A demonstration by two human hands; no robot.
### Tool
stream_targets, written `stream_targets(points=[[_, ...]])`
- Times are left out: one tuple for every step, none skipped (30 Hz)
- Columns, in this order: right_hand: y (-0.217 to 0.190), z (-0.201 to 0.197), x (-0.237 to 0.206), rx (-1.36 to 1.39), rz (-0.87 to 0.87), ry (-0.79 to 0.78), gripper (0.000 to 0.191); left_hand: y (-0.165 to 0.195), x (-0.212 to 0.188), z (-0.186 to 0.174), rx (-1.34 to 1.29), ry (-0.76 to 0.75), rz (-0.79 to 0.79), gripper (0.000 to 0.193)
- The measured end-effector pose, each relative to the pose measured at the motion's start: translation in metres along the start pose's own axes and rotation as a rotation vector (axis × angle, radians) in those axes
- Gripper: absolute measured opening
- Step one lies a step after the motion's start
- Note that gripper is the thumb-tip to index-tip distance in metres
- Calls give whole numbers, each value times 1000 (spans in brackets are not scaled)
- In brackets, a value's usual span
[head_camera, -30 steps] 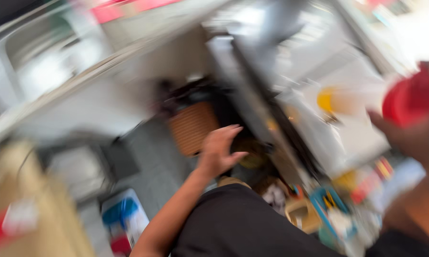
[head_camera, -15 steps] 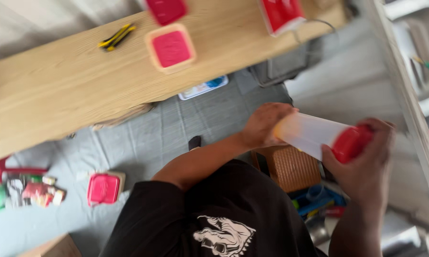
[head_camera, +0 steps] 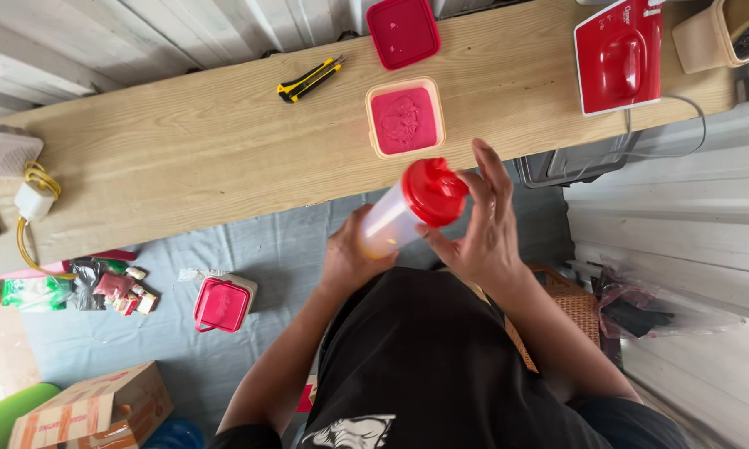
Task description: The person scoops a pink paste from a plastic bag into a plastic container on a workbench, pours liquid from a bottle into the container, and then stirs the mixture with a spoon, holding the container steady with the other hand.
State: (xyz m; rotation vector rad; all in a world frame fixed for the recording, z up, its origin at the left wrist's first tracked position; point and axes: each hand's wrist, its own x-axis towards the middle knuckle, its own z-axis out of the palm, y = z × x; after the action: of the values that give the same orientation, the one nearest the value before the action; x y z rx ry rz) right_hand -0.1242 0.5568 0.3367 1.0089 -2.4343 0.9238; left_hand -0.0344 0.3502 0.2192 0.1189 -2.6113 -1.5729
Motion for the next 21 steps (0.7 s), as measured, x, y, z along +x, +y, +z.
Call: stream_targets(points=[[11, 6, -5, 24, 31, 20, 86, -5, 3, -9, -6, -25, -14, 82], [23, 11, -12, 54, 59, 40, 89, -10, 7, -18, -11, -55, -94, 84], [39, 16, -18, 86, 85, 60, 92, -15, 11, -25, -15, -81, -176, 85], [56, 18, -26, 76, 138, 51, 91, -20, 16, -31, -17, -106, -257, 87], [75, 19, -35, 66, 195, 41, 89, -24, 21, -37, 31, -125, -282, 87], [93, 18, -45, 53, 255, 30, 88, -28, 25, -40, 77, -149, -307, 88], [109, 19, -55, 47, 289, 19, 87, -31, 31, -43, 123, -172, -326, 88], [126, 18, -63, 40, 320, 10, 85, -32, 36, -45, 129, -191, -339, 88], [141, 16, -72, 33, 351, -1, 84, -33, 41, -47, 135, -210, -354, 89], [154, 14, -80, 46, 361, 2, 83, -33, 45, -47, 142, -226, -368, 89], [165, 12, -88, 61, 372, 7, 82, -32, 48, -46, 146, -245, -397, 87], [176, 11, -94, 76, 384, 16, 82, -31, 53, -45, 152, -266, -423, 86], [185, 10, -99, 93, 405, 24, 81, -29, 58, -43, 157, -286, -446, 85], [193, 8, -104, 109, 429, 29, 81, -27, 62, -40, 160, -301, -486, 85], [200, 6, -109, 126, 457, 31, 81, -25, 64, -37, 163, -319, -529, 86], [206, 5, -112, 126, 493, 26, 81, -22, 68, -35, 166, -337, -571, 87], [212, 4, -115, 122, 528, 20, 82, -19, 71, -31, 172, -343, -592, 86], [217, 3, -118, 116, 563, 12, 82, -17, 73, -28, 175, -349, -613, 86], [222, 2, -121, 109, 568, 15, 82, -15, 74, -25, 179, -352, -636, 86], [225, 2, -122, 105, 571, 18, 82, -13, 76, -23, 166, -353, -647, 85], [229, 3, -123, 103, 574, 17, 81, -11, 77, -21, 150, -353, -662, 84]])
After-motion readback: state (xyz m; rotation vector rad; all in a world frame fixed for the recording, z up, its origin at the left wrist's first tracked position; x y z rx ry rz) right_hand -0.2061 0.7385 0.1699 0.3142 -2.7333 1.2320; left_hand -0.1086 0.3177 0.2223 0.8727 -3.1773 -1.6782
